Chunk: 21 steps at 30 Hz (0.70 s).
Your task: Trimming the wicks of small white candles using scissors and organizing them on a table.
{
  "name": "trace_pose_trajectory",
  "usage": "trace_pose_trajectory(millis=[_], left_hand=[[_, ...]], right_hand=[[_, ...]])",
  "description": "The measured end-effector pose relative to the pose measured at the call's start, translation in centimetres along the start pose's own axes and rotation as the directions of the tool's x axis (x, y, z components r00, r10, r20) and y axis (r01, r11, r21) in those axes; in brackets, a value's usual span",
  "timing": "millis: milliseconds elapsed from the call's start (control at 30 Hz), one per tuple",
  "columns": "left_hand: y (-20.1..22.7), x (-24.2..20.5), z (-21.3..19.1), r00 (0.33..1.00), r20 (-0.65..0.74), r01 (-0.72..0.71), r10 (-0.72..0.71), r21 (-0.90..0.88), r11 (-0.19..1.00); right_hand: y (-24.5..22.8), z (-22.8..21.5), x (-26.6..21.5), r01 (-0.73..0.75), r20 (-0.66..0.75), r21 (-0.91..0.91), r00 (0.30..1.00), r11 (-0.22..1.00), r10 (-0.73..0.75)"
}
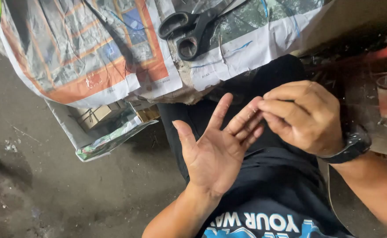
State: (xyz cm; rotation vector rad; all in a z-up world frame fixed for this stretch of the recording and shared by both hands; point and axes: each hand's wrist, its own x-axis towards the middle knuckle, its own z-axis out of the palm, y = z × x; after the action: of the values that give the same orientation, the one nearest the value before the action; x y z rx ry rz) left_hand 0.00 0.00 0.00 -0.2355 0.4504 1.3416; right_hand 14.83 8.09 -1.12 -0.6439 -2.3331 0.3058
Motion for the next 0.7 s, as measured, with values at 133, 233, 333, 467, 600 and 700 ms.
trace_pose_trajectory(millis=[133,233,333,467,600,700], left_hand=[[-0.3,0.3,0.5,0.997,-0.072,-0.031,0.031,0.01,0.999],[0.0,0.0,0.4,0.996,-0.086,-0.023,0.035,0.137,0.99],[2.0,0.0,0.9,0.95,0.262,-0.299,0.171,0.599,0.742],[7.1,2.1,3.2,0.585,0.758,-0.397,0.289,0.578,-0.713],[10.5,7.4,2.2,0.536,0.823,0.153,0.187,0.123,-0.981],[10.9,9.5,1.5,0.598,0.789,0.21,0.138,0.013,-0.978]], right_hand=[[0.3,-0.1,0.2,0.182,0.044,-0.185,0.983,0.966,-0.177],[0.4,-0.2,0.6,0.272,0.062,-0.258,0.962,0.927,-0.265],[0.8,-0.8,1.3,0.063,-0.036,-0.04,0.997,0.997,-0.065],[0.6,-1.6,3.2,-0.119,-0.127,0.06,0.984,0.991,0.126],[1.8,-1.4,6.0,-0.117,-0.139,-0.034,0.984,0.993,0.111],[4.3,-0.8,8.2,-0.094,-0.141,-0.028,0.986,0.995,0.089]])
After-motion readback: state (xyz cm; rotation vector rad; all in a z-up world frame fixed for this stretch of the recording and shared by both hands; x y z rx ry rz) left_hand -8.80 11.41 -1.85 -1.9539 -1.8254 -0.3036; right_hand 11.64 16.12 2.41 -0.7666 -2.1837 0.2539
